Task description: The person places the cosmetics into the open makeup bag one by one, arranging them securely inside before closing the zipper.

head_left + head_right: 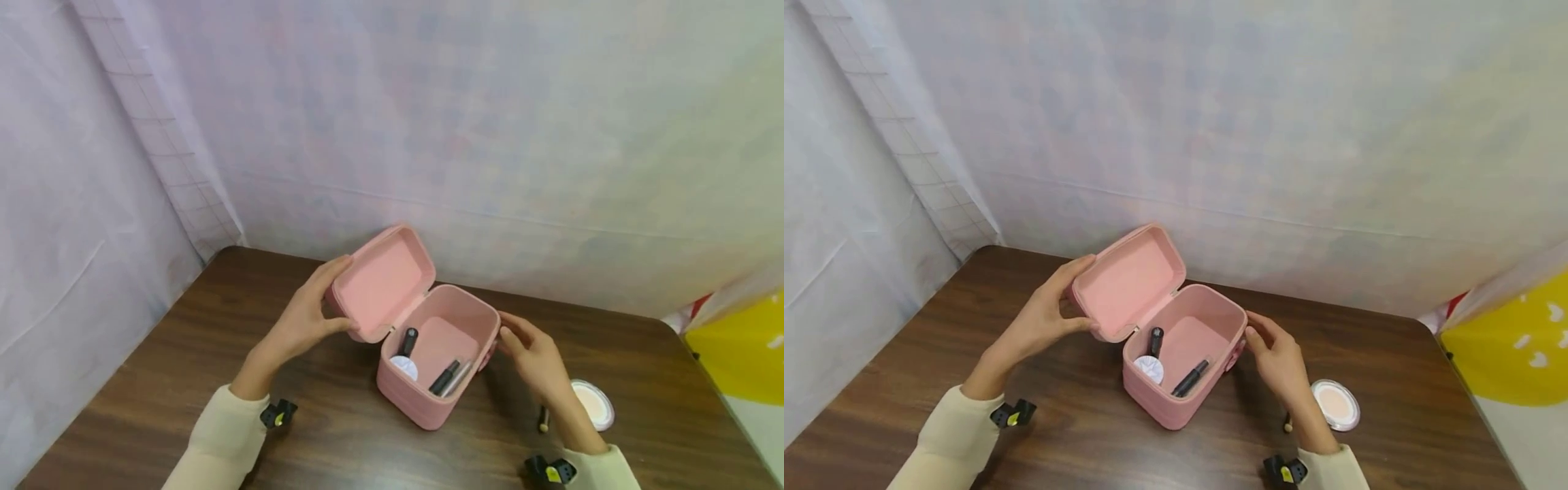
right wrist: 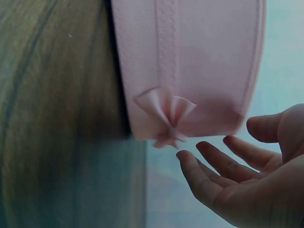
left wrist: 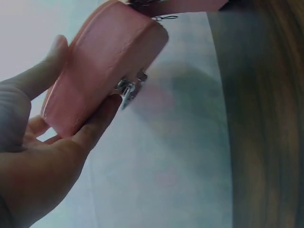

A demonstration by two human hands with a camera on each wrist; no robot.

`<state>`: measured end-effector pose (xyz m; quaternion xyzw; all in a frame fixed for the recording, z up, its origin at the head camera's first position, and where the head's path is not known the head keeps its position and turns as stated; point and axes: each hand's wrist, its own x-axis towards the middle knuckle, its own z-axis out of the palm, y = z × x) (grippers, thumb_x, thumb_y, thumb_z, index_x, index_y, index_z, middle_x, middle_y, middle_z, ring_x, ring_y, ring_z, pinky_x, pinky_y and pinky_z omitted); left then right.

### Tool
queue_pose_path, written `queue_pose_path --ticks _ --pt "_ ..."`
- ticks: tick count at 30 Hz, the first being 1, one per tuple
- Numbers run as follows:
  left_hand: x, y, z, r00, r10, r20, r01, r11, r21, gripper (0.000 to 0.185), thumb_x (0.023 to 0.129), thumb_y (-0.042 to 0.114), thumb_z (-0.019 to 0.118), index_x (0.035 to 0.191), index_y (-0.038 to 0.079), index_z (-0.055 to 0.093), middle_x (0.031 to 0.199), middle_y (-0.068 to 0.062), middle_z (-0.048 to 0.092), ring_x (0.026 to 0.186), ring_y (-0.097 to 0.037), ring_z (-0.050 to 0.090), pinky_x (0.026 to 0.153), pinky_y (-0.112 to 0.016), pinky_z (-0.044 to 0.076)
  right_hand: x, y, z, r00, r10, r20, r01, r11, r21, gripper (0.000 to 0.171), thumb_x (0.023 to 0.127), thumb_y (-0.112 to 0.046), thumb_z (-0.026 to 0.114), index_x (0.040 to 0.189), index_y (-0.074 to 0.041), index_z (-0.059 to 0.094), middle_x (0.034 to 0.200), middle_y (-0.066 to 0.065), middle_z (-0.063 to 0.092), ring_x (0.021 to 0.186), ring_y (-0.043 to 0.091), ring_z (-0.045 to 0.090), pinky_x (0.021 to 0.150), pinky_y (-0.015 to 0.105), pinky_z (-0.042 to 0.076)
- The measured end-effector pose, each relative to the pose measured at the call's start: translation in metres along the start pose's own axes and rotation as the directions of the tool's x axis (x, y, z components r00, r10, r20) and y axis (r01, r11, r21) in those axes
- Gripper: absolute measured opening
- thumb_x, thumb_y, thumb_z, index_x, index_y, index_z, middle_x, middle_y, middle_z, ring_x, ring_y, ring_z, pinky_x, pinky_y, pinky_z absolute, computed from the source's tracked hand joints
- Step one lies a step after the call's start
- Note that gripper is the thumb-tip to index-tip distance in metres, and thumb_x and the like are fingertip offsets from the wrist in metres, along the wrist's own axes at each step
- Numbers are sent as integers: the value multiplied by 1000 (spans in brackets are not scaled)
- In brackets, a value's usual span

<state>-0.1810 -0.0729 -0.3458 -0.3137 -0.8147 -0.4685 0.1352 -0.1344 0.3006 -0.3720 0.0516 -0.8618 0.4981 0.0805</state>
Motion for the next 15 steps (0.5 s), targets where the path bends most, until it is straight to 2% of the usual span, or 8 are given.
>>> queue_pose_path --ticks 2,4,7,9,11,13,15 --pt "-1 5 0 1000 12 0 -12 1000 27 95 65 6 88 145 3 37 147 -16 35 133 -31 34 105 -49 33 -7 -5 -6 999 -44 -27 39 986 -161 40 101 -22 50 134 0 52 127 20 58 108 33 59 81 25 51" --pt "-2 11 0 1000 21 1 -21 999 48 95 64 5 88 144 2 37 146 -16 36 132 -32 35 104 -49 33 -14 -11 -13 995 -86 -47 70 957 -281 39 100 -24 51 133 -4 53 124 16 61 107 32 61 79 17 47" --pt "-5 19 -3 1000 8 1 -8 997 83 96 64 4 88 145 2 37 146 -17 35 131 -33 36 104 -49 35 -22 -17 -20 991 -123 -52 98 936 -338 38 100 -25 52 133 -6 54 123 13 62 106 32 61 78 13 44" --pt "-7 22 -4 1000 -10 -2 10 994 104 96 64 3 87 145 1 36 146 -17 35 131 -34 37 103 -49 35 -28 -20 -23 992 -122 -43 100 931 -351 39 100 -26 52 133 -6 54 124 13 62 105 33 61 80 21 49" --pt "-10 25 -3 1000 -24 -5 24 993 120 96 65 4 87 145 1 35 146 -18 34 131 -35 37 103 -49 35 -33 -20 -26 993 -112 -32 93 925 -368 39 100 -26 52 133 -6 54 124 15 61 104 34 62 81 34 52" --pt "-14 28 -1 999 -36 -10 37 991 127 95 66 4 86 145 0 34 146 -19 33 130 -35 37 103 -48 36 -38 -19 -31 995 -98 -24 81 918 -388 40 100 -26 52 133 -5 53 124 18 61 104 37 61 82 45 51" --pt "-17 31 1 999 -34 -16 36 990 136 94 67 4 85 145 -1 33 146 -19 31 130 -36 37 103 -47 36 -43 -18 -37 996 -87 -29 68 910 -410 41 100 -27 52 133 -4 53 123 20 60 104 39 61 82 49 50"
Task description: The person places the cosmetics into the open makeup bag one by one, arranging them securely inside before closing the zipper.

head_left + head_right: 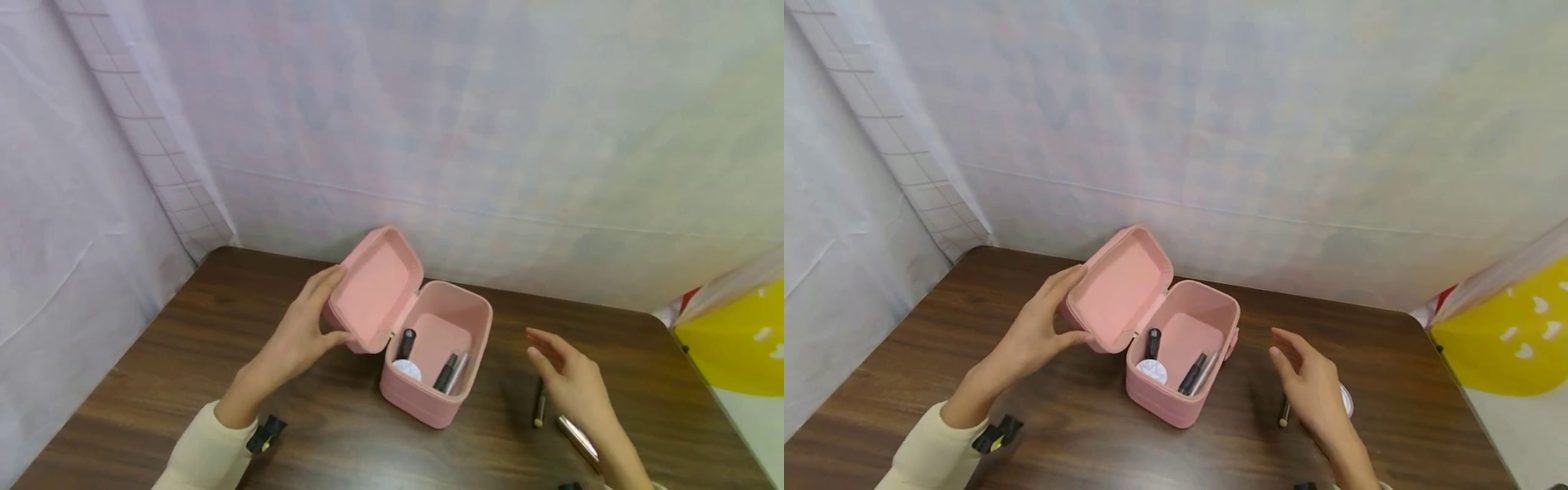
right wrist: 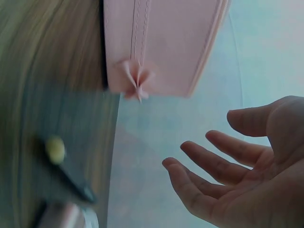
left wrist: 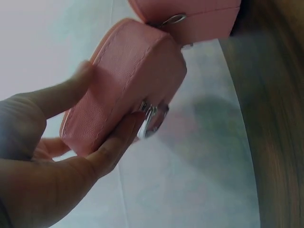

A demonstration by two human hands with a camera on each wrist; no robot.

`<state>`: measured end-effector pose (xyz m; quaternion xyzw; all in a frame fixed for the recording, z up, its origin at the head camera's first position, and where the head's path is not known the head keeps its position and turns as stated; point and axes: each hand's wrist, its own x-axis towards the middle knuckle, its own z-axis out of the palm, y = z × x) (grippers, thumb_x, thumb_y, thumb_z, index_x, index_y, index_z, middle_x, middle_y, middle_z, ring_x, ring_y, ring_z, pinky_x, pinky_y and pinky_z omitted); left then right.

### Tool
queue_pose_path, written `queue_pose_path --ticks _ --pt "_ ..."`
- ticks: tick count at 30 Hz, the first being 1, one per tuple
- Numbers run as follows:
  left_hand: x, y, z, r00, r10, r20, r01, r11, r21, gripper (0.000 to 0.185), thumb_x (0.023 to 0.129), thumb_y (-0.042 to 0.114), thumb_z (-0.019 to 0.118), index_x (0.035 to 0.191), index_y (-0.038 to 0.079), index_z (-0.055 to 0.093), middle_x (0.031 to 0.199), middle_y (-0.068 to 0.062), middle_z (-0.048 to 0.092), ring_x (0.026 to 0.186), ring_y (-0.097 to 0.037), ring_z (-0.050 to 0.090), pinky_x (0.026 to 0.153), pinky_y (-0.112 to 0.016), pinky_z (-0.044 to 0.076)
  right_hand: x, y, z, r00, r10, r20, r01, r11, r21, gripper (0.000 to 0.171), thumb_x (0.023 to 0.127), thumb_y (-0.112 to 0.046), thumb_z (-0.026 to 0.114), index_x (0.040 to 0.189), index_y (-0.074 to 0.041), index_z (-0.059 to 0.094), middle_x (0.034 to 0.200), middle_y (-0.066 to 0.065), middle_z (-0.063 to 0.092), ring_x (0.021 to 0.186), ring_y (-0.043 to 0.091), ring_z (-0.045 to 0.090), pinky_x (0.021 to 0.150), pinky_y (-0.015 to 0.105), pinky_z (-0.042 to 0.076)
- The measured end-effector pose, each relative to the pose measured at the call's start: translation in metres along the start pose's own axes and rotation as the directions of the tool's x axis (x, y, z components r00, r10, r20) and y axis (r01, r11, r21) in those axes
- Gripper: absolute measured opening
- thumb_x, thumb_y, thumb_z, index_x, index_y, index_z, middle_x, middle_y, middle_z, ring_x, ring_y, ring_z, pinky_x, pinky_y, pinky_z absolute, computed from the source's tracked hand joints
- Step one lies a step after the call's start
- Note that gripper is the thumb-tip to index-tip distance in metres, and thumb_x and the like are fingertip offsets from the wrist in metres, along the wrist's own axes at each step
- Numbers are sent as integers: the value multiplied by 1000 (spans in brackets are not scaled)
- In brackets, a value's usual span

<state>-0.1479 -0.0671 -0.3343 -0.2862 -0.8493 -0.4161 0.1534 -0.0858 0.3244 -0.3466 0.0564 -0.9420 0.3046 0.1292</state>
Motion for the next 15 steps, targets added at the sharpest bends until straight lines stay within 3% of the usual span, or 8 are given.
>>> queue_pose_path --ticks 2,5,9,12,15 --pt "-4 3 2 1000 8 -12 -8 1000 8 93 68 3 85 145 -1 32 146 -20 31 130 -36 38 102 -46 37 -4 4 -7 1000 10 -12 -10 1000 -26 40 100 -27 52 133 -4 53 121 22 61 102 40 61 81 50 49" --pt "-9 8 5 999 28 -39 -27 999 27 92 69 5 84 144 -2 33 143 -22 33 128 -37 41 101 -46 39 -9 12 -19 999 18 -43 -21 997 -69 39 99 -26 53 131 -4 56 117 22 63 99 40 63 79 42 52" --pt "-17 13 7 994 50 -96 -44 997 62 90 66 7 86 142 -2 38 134 -21 42 119 -35 49 95 -45 44 -14 23 -29 996 30 -80 -39 993 -114 36 98 -25 56 127 -4 59 112 20 65 95 37 64 71 20 51" --pt "-21 15 8 989 58 -134 -47 995 87 91 63 7 88 140 -1 41 125 -17 47 107 -33 56 87 -42 50 -18 29 -31 994 43 -97 -56 989 -135 36 96 -26 59 125 -5 61 109 19 67 92 31 66 68 13 48" --pt "-24 14 10 986 61 -156 -45 994 103 92 61 9 88 140 0 42 121 -15 48 97 -31 60 79 -40 53 -24 35 -30 995 48 -82 -60 988 -143 35 95 -26 61 123 -6 62 108 18 67 91 28 66 68 20 52"
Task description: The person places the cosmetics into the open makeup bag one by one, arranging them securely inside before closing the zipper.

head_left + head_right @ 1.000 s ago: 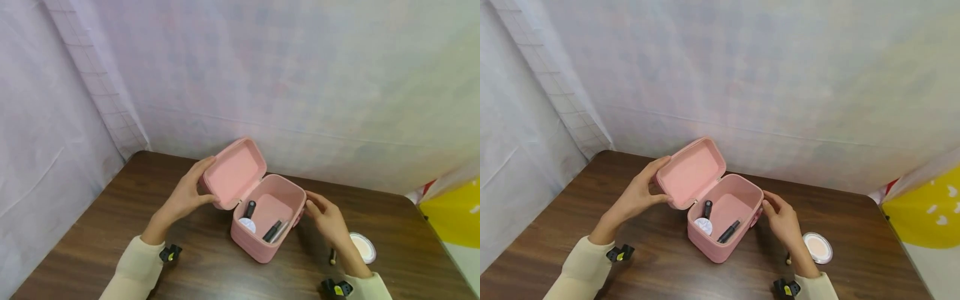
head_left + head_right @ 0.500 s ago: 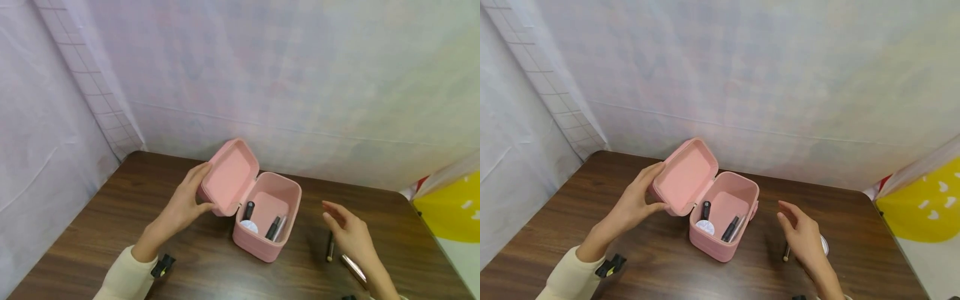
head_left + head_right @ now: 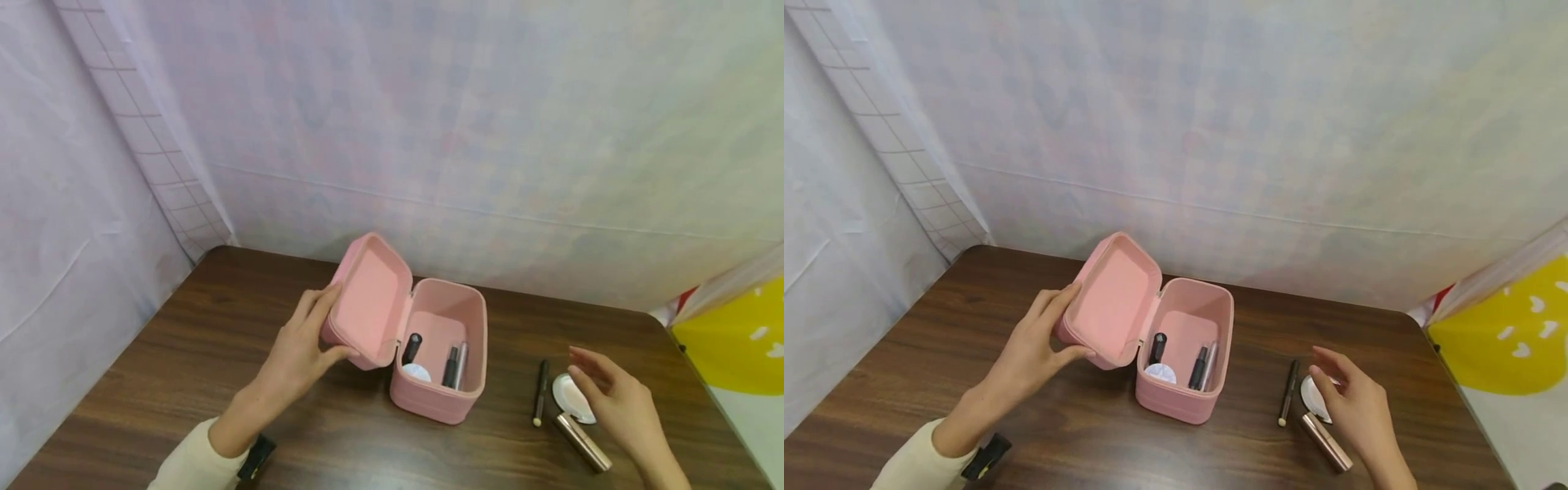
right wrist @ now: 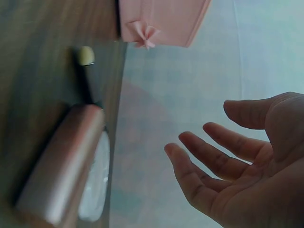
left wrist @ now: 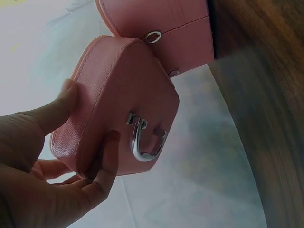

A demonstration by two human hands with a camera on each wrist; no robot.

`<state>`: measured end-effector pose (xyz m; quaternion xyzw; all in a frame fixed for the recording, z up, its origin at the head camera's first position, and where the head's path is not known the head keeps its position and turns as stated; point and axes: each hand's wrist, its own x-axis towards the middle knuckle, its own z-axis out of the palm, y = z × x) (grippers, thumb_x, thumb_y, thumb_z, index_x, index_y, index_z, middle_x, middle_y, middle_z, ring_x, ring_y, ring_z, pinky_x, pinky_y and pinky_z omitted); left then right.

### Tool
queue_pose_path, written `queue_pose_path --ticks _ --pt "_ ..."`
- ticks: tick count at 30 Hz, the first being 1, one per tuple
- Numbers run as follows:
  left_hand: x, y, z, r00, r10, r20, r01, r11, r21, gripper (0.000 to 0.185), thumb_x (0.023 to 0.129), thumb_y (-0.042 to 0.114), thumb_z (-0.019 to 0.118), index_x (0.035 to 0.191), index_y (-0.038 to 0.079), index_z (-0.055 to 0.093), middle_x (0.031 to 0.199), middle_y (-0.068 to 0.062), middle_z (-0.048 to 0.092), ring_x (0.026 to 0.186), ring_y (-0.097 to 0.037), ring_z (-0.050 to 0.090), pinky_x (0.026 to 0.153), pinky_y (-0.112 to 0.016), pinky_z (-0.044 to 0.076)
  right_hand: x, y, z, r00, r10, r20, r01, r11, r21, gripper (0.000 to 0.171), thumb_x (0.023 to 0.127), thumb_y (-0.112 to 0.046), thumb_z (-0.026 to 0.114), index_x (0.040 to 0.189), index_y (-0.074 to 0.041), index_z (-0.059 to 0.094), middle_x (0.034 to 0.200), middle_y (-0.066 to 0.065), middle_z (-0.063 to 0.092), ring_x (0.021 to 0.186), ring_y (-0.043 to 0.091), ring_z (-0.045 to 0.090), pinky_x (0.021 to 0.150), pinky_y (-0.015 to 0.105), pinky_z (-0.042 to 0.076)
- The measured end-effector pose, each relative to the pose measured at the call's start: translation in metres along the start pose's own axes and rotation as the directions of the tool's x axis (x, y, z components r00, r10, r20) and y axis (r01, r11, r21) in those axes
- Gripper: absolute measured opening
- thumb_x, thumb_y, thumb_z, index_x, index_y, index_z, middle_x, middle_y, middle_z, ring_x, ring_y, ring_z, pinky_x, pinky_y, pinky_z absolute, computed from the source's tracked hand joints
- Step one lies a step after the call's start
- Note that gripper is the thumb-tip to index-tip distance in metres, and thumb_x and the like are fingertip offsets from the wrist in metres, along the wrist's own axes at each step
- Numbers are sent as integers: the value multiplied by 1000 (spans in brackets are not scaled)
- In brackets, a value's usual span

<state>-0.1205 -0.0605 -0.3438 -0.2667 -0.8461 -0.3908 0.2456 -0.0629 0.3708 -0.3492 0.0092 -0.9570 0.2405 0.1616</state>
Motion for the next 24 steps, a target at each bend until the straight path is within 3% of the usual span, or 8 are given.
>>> queue_pose_path --ticks 7,9,11,14,16,19,22,24 --pt "-10 1 6 1000 -2 -29 2 1000 -6 97 60 13 89 141 -4 39 118 -16 48 100 -29 58 81 -38 53 -25 14 0 998 44 45 -43 998 -35 33 90 -26 69 116 -7 66 100 12 70 81 4 62 65 18 50" --pt "-10 2 6 999 -3 -37 3 1000 -8 97 59 12 89 141 -6 39 117 -16 48 101 -29 58 82 -38 52 -31 20 -3 993 82 81 -79 996 -47 34 90 -29 68 116 -6 66 100 12 70 80 5 62 67 27 53" --pt "-10 3 6 999 -12 -41 12 1000 -7 96 59 12 89 140 -6 39 117 -16 48 102 -29 58 83 -37 52 -35 26 -6 982 129 136 -122 991 -56 37 91 -33 66 116 -5 65 102 14 69 82 15 66 69 37 54" --pt "-9 4 5 999 -31 -42 31 1000 -4 96 59 11 89 140 -8 39 117 -16 48 102 -29 58 83 -35 52 -38 35 -11 960 174 219 -164 984 -63 40 93 -37 62 116 -4 63 105 17 68 89 33 66 70 52 51" --pt "-9 5 5 998 -49 -38 48 999 -3 96 60 10 89 140 -8 39 117 -16 47 102 -29 59 82 -35 52 -38 41 -13 940 197 280 -185 980 -68 42 93 -40 62 116 -5 63 102 15 68 92 37 64 72 55 49" --pt "-11 5 5 998 -61 -33 61 998 -7 95 60 10 89 139 -8 40 117 -16 47 101 -29 59 81 -36 53 -38 48 -14 902 223 370 -207 975 -84 44 91 -41 63 116 -5 62 98 6 68 90 30 64 74 53 49" --pt "-11 4 6 998 -50 -34 50 999 -9 94 60 10 89 139 -8 40 115 -16 47 97 -28 60 79 -36 53 -38 55 -15 855 264 446 -251 964 -88 46 89 -41 66 116 -4 62 96 0 67 85 17 61 74 43 50" --pt "-11 3 7 998 -38 -40 38 999 -12 94 60 10 89 138 -8 40 115 -16 47 96 -28 60 78 -36 54 -39 61 -15 852 251 460 -250 966 -65 45 87 -38 69 116 -4 61 97 1 67 82 10 60 72 35 50"
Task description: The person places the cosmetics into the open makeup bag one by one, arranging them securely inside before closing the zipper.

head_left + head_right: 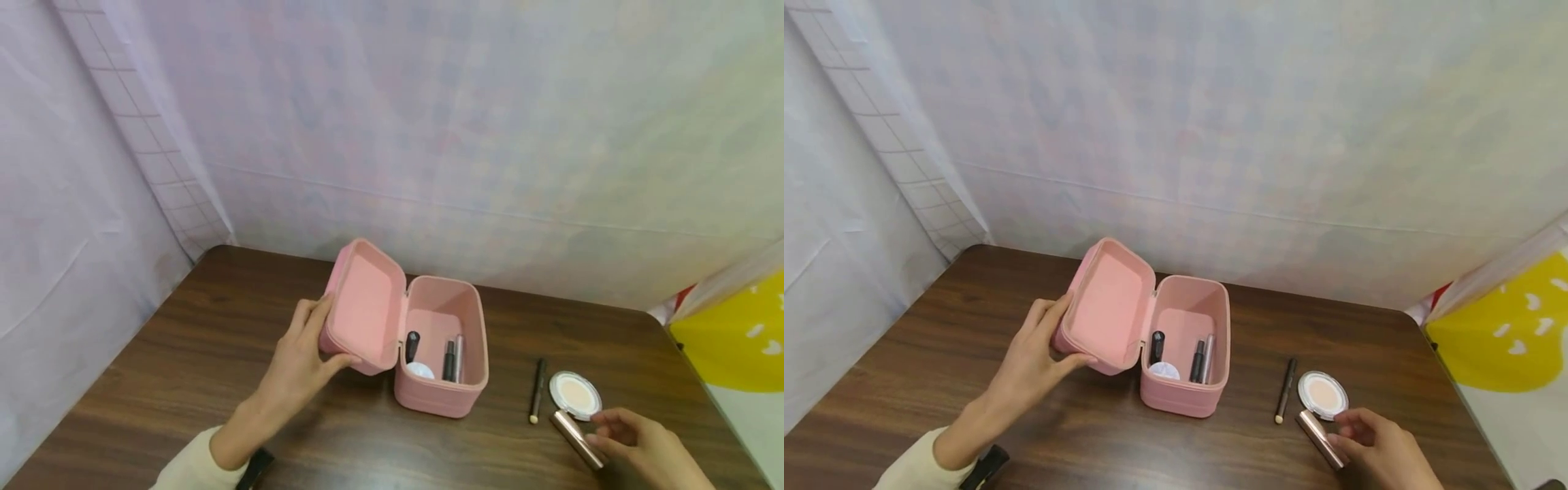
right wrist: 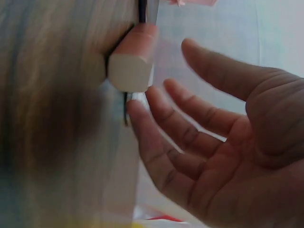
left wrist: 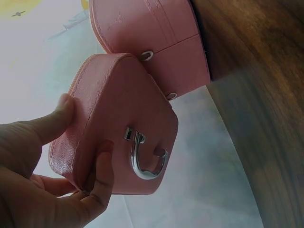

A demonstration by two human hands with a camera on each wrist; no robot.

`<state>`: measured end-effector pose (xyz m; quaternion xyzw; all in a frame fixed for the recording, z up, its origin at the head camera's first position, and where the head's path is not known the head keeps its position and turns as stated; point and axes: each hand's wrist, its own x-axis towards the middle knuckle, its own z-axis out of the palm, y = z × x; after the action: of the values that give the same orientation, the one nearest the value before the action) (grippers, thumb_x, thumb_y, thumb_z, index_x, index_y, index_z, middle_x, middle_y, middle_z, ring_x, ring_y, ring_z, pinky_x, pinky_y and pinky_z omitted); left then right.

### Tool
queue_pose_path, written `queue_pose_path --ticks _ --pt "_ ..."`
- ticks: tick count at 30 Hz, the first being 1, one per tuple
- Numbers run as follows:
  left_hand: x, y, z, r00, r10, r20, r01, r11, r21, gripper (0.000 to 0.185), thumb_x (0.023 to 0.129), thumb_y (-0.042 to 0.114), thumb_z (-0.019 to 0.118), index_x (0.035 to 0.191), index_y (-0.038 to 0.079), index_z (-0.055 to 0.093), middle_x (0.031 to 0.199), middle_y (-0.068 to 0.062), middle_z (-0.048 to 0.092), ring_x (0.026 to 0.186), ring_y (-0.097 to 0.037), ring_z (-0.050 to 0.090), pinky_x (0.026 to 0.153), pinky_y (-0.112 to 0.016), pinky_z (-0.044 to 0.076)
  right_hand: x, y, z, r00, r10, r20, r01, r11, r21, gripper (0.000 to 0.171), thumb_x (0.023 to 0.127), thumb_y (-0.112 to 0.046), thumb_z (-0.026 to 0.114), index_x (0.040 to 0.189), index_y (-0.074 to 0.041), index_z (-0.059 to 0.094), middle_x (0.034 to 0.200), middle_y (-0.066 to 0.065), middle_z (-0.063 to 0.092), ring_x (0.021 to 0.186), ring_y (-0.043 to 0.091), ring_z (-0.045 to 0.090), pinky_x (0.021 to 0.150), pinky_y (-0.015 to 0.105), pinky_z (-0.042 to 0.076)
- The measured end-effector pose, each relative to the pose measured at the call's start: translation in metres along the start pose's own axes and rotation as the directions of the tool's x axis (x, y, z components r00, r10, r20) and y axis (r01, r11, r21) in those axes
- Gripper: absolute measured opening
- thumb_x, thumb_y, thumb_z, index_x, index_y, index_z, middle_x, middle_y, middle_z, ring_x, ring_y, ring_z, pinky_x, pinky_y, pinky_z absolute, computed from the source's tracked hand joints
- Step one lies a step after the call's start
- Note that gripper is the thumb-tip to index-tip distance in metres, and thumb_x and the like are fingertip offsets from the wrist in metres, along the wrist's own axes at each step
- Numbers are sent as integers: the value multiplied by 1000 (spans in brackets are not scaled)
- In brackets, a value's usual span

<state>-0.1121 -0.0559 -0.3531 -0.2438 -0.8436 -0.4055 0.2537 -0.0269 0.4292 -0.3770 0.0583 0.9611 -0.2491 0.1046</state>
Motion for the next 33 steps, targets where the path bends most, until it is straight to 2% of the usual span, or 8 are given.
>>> queue_pose_path --ticks 5,11,13,17,22,25,29,33 --pt "0 0 1 1000 17 -10 -17 1000 0 96 59 9 90 139 -8 40 115 -17 47 97 -30 60 77 -36 54 -4 16 11 992 -96 -77 104 988 110 46 85 -23 74 120 1 58 102 7 68 83 2 60 68 24 51" --pt "0 0 2 1000 25 -14 -25 1000 3 96 59 9 90 139 -8 40 115 -18 46 96 -32 60 77 -37 54 -12 38 28 986 -102 -130 135 950 280 52 87 -17 71 130 4 48 110 2 65 89 0 60 72 21 51" --pt "0 0 2 999 28 -18 -27 1000 3 96 58 8 90 139 -8 40 115 -18 46 97 -32 60 77 -38 54 -13 45 32 979 -141 -146 186 910 370 50 89 -8 67 131 6 44 112 -3 63 92 2 60 74 22 52" --pt "0 -1 3 999 39 -33 -39 999 -2 97 57 7 90 139 -9 40 115 -18 46 97 -32 59 77 -38 54 -13 54 41 951 -227 -211 306 797 521 48 86 9 63 130 5 44 111 -8 63 96 6 61 77 22 51" --pt "2 -2 3 997 66 -45 -66 998 -13 97 57 7 91 139 -7 41 115 -18 46 97 -31 59 76 -38 54 -11 51 48 945 -168 -279 309 738 600 51 81 13 67 127 -3 49 107 -7 65 92 6 61 75 20 51" --pt "2 -2 3 997 61 -45 -62 998 -20 97 57 6 91 139 -7 41 115 -18 46 95 -29 59 73 -38 54 -11 42 51 941 -131 -312 291 784 548 54 78 12 71 125 3 47 105 -8 64 91 4 60 73 20 52" --pt "1 -2 2 999 39 -32 -40 999 -26 97 58 5 90 140 -6 40 115 -17 46 94 -28 59 72 -36 54 -12 33 54 943 -100 -318 234 878 417 57 76 4 77 124 7 46 104 -12 61 90 1 58 71 20 52" --pt "0 -2 2 999 35 -26 -35 999 -22 97 58 5 90 141 -5 40 116 -17 46 96 -28 59 73 -36 54 -12 34 57 945 -96 -312 206 918 339 51 74 0 80 116 6 52 98 -9 61 84 1 58 67 21 52"
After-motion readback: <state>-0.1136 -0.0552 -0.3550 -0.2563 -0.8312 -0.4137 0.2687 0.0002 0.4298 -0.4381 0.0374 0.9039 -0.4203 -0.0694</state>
